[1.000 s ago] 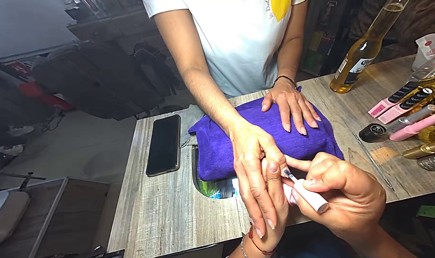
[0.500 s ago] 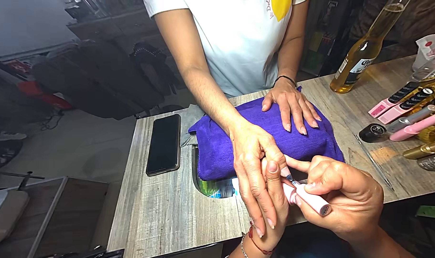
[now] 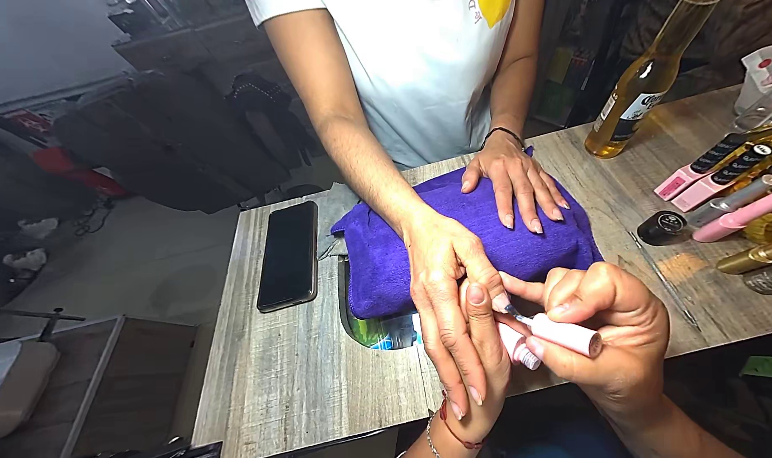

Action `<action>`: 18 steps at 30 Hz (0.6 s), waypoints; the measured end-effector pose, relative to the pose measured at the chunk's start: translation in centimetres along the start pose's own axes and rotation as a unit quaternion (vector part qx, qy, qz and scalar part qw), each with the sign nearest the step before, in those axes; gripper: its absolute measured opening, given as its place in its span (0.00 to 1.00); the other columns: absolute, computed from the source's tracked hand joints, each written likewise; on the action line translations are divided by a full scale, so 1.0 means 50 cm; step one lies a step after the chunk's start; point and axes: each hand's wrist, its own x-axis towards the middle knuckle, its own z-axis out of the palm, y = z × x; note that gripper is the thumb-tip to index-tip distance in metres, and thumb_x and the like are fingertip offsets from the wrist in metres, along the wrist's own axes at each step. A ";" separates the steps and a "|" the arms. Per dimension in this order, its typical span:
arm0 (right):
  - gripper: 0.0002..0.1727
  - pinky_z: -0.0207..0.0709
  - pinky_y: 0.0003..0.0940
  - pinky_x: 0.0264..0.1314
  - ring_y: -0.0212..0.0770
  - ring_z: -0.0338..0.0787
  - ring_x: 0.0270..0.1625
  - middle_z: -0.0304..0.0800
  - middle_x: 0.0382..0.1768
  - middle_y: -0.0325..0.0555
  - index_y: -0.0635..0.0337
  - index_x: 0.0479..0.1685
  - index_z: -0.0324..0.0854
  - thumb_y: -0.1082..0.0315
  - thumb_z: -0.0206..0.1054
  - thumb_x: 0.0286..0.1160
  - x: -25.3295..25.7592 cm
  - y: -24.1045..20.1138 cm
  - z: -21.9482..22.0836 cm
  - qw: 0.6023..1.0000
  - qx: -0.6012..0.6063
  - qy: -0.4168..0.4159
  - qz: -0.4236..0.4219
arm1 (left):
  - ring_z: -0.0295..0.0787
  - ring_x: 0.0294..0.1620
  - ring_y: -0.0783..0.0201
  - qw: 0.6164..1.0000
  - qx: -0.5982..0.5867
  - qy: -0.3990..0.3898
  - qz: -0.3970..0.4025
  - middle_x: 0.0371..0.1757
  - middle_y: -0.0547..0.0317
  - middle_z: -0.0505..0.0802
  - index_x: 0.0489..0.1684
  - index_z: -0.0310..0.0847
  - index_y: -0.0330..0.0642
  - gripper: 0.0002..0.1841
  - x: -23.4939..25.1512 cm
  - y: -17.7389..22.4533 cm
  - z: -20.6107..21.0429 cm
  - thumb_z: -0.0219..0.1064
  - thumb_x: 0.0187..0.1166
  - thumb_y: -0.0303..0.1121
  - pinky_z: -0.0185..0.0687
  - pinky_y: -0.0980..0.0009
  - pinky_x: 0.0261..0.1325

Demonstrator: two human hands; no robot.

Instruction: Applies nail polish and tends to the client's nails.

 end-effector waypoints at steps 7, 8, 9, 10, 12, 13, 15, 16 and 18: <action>0.20 0.93 0.38 0.59 0.30 0.93 0.37 0.86 0.31 0.34 0.53 0.39 0.84 0.84 0.77 0.48 -0.001 0.006 0.004 0.991 0.120 0.055 0.032 | 0.82 0.13 0.76 0.995 -0.073 -0.046 -0.047 0.16 0.66 0.85 0.34 0.84 0.48 0.22 0.002 0.008 0.001 0.49 0.94 0.47 0.81 0.80 0.18; 0.20 0.93 0.37 0.58 0.30 0.93 0.38 0.87 0.32 0.34 0.53 0.39 0.83 0.85 0.77 0.49 0.000 0.007 0.006 0.989 0.127 0.061 0.035 | 0.82 0.13 0.77 0.995 -0.074 -0.048 -0.047 0.16 0.66 0.85 0.34 0.84 0.48 0.22 0.002 0.008 0.001 0.48 0.94 0.48 0.81 0.81 0.18; 0.20 0.93 0.38 0.58 0.30 0.93 0.38 0.87 0.32 0.35 0.54 0.40 0.83 0.85 0.77 0.50 -0.001 0.007 0.008 0.989 0.129 0.064 0.038 | 0.82 0.13 0.77 0.995 -0.075 -0.049 -0.048 0.16 0.66 0.85 0.34 0.84 0.48 0.23 0.002 0.009 0.001 0.47 0.94 0.48 0.81 0.81 0.18; 0.20 0.94 0.38 0.58 0.30 0.93 0.37 0.87 0.32 0.35 0.54 0.40 0.83 0.85 0.77 0.49 -0.001 0.008 0.010 0.989 0.127 0.064 0.039 | 0.82 0.14 0.77 0.995 -0.075 -0.047 -0.049 0.17 0.66 0.85 0.35 0.84 0.48 0.22 0.002 0.009 0.001 0.48 0.94 0.48 0.81 0.81 0.18; 0.20 0.94 0.37 0.57 0.29 0.93 0.37 0.86 0.33 0.34 0.54 0.40 0.83 0.86 0.77 0.48 -0.001 0.008 0.011 0.990 0.120 0.062 0.041 | 0.83 0.14 0.77 0.995 -0.075 -0.040 -0.049 0.17 0.67 0.85 0.34 0.84 0.49 0.22 0.001 0.010 0.001 0.49 0.93 0.49 0.82 0.81 0.18; 0.21 0.94 0.37 0.56 0.29 0.93 0.37 0.87 0.32 0.34 0.54 0.39 0.83 0.85 0.78 0.47 -0.001 0.008 0.011 0.991 0.115 0.060 0.043 | 0.83 0.15 0.77 0.996 -0.067 -0.040 -0.045 0.18 0.67 0.85 0.34 0.84 0.49 0.22 0.001 0.010 0.000 0.49 0.94 0.48 0.82 0.81 0.19; 0.21 0.94 0.39 0.58 0.30 0.93 0.38 0.87 0.32 0.34 0.54 0.39 0.83 0.85 0.78 0.45 -0.003 0.007 0.009 0.992 0.105 0.052 0.047 | 0.83 0.15 0.77 0.998 -0.050 -0.031 -0.036 0.18 0.67 0.86 0.34 0.85 0.49 0.22 0.001 0.009 0.000 0.49 0.94 0.48 0.82 0.81 0.18; 0.21 0.94 0.40 0.59 0.30 0.94 0.39 0.87 0.31 0.34 0.54 0.38 0.83 0.85 0.78 0.43 -0.005 0.007 0.008 0.993 0.099 0.048 0.048 | 0.84 0.17 0.78 0.999 -0.041 -0.024 -0.027 0.19 0.67 0.86 0.35 0.86 0.49 0.22 0.001 0.008 -0.001 0.49 0.94 0.47 0.81 0.81 0.19; 0.20 0.92 0.42 0.62 0.30 0.93 0.38 0.87 0.30 0.33 0.54 0.36 0.82 0.84 0.77 0.42 -0.008 0.005 0.006 0.994 0.096 0.036 0.046 | 0.85 0.22 0.79 1.000 -0.019 -0.011 -0.006 0.21 0.69 0.86 0.34 0.85 0.50 0.20 0.002 0.007 0.000 0.51 0.93 0.47 0.82 0.83 0.25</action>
